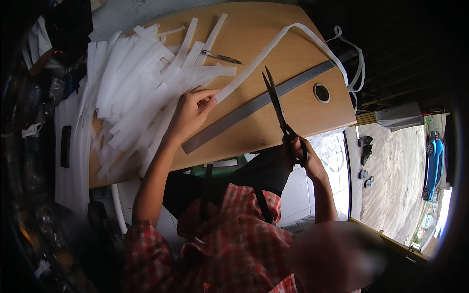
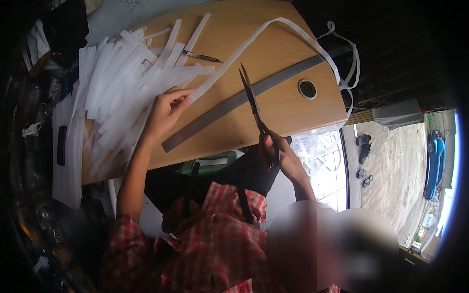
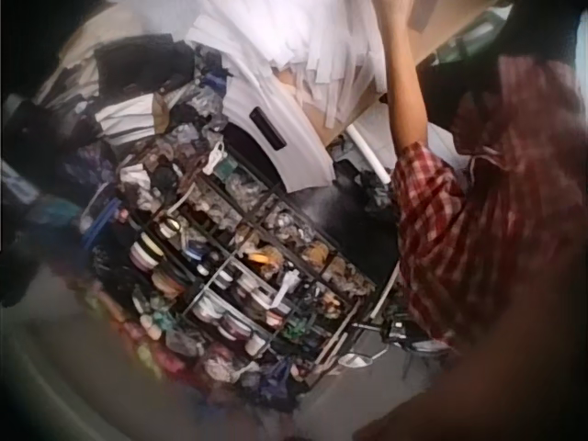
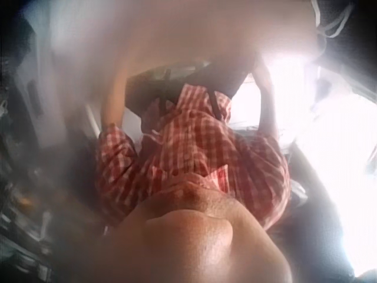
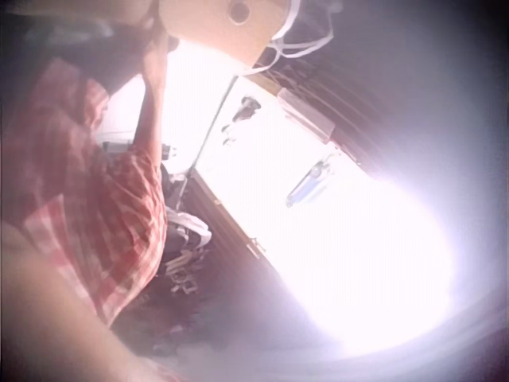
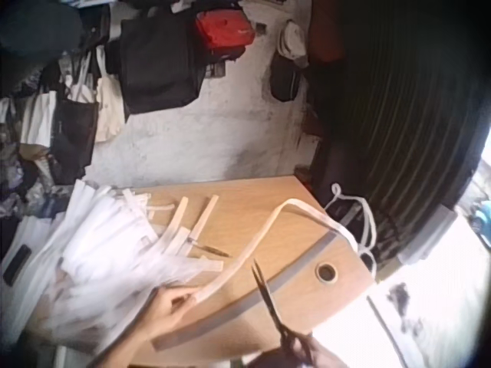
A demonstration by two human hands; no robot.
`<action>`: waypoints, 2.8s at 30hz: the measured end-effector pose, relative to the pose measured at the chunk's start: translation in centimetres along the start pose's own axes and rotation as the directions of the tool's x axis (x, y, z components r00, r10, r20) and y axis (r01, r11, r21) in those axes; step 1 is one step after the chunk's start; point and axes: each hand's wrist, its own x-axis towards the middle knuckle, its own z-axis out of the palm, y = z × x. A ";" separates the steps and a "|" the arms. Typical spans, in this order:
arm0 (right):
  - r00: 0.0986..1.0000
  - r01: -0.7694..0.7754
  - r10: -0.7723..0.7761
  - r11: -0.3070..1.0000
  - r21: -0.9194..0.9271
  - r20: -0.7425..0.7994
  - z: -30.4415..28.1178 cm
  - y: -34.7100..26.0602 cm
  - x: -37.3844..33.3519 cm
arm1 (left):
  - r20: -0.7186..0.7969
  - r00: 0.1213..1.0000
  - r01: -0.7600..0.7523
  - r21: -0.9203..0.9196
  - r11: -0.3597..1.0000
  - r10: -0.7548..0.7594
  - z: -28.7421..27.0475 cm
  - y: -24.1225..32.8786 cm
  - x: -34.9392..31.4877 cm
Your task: The person sits on the floor and uses scissors to cut long white foam strips into shorter pieces on a wooden board. The cut pieces are gathered into a pile on the board.
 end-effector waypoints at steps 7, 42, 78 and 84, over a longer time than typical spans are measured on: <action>0.998 -0.048 0.045 0.996 -0.078 -0.036 0.1 0.8 -2.3 | 0.102 0.986 0.137 -0.014 0.991 -0.135 0.4 -3.6 1.1; 0.997 0.065 -0.060 0.987 -0.144 0.037 0.4 1.1 0.7 | 0.249 0.942 -0.313 0.406 0.859 0.225 -1.4 -2.6 -5.6; 0.991 -0.087 0.102 0.985 -0.152 0.091 0.0 2.4 0.3 | 0.267 0.937 -0.325 0.439 0.838 0.223 -3.4 -1.2 -5.0; 0.992 -0.114 0.121 0.981 -0.156 0.036 0.3 2.1 0.0 | 0.078 0.930 -0.359 0.398 0.844 0.358 4.8 -1.2 -0.2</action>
